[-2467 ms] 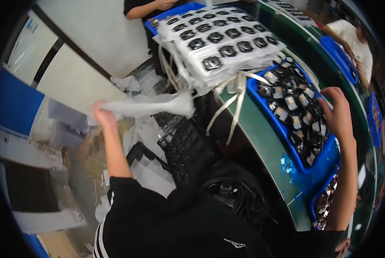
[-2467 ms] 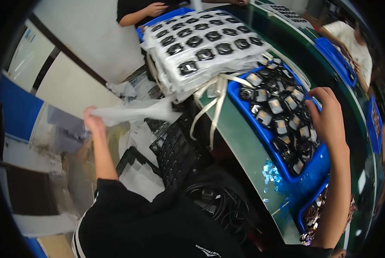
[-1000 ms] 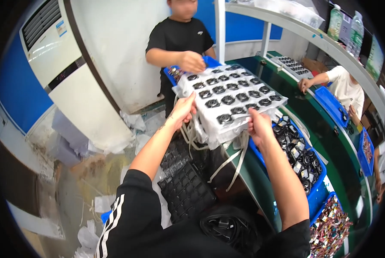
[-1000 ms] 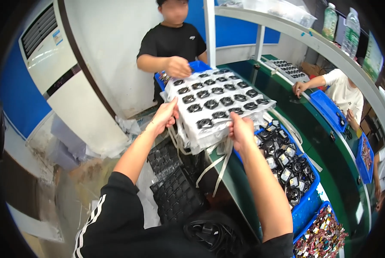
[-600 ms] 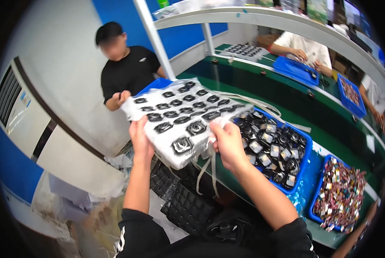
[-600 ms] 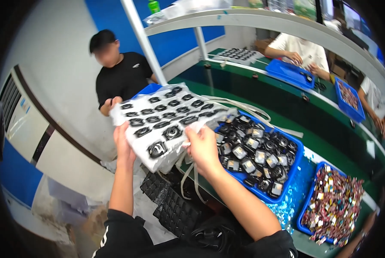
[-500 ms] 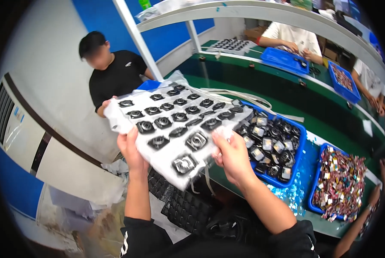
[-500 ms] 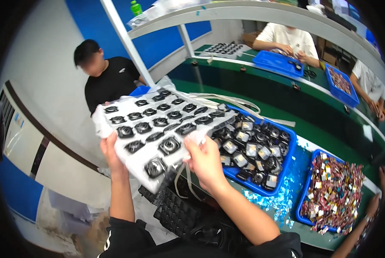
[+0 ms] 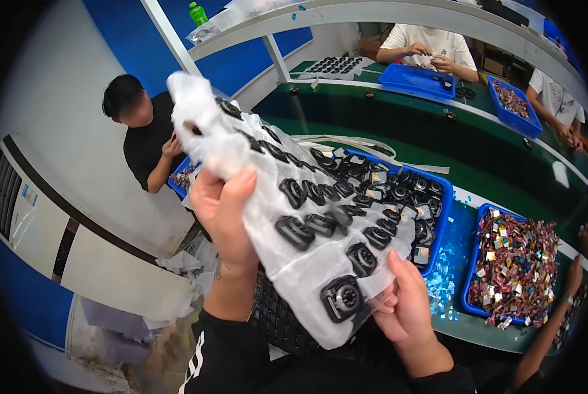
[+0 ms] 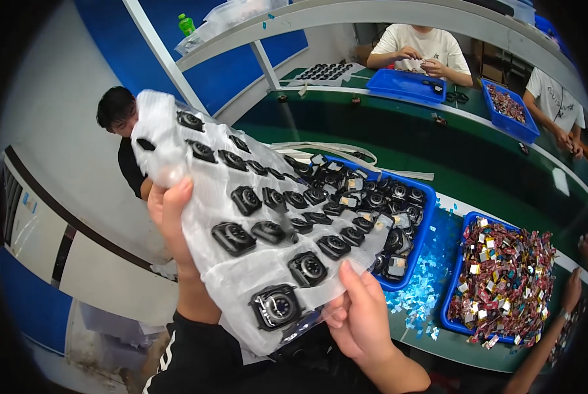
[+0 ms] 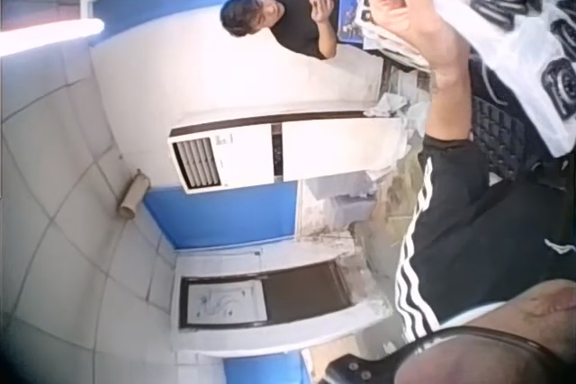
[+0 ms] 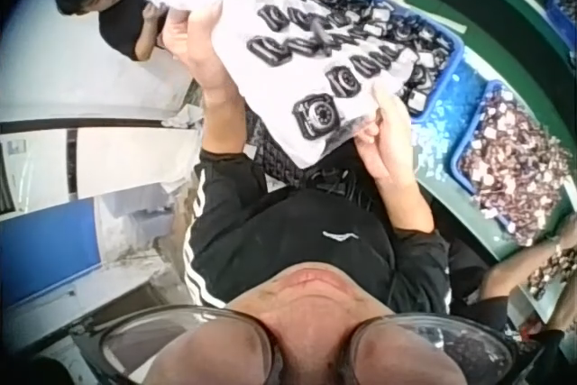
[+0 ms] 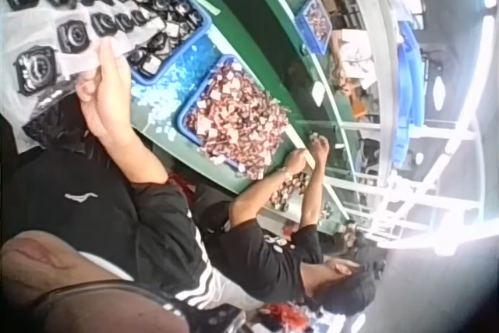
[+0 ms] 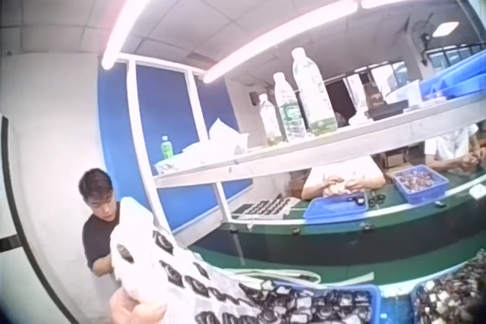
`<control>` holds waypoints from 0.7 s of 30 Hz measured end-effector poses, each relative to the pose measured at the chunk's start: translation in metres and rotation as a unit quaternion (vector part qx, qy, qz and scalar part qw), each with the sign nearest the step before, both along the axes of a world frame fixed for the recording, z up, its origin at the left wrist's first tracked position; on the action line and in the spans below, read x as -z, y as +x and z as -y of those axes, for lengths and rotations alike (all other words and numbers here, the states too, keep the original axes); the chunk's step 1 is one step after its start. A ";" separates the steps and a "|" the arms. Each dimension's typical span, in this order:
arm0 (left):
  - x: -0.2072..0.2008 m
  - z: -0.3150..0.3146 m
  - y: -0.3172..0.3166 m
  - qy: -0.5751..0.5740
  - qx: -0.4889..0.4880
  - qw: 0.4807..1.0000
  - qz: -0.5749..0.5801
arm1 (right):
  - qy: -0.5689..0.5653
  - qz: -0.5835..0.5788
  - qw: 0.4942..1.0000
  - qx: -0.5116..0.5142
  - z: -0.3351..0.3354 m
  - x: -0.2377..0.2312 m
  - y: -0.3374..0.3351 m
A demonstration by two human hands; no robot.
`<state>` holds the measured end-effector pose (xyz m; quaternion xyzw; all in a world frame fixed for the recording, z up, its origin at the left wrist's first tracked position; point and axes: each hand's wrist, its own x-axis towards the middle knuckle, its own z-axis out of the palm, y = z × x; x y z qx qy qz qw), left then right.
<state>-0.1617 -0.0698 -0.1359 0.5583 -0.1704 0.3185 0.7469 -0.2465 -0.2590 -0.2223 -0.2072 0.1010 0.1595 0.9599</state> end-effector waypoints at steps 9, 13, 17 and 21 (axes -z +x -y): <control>-0.017 0.016 0.065 0.278 -0.281 0.838 0.376 | 0.175 -0.130 0.976 0.002 0.019 0.000 0.007; -0.019 0.015 0.069 0.396 -0.212 0.815 0.367 | 0.235 -0.103 0.967 -0.011 0.022 -0.001 0.008; -0.027 0.012 0.078 0.397 -0.239 0.805 0.370 | 0.169 -0.027 0.982 -0.081 0.017 0.002 -0.001; -0.034 0.024 0.094 0.366 -0.267 0.796 0.401 | 0.194 -0.028 0.977 -0.089 0.027 0.007 -0.009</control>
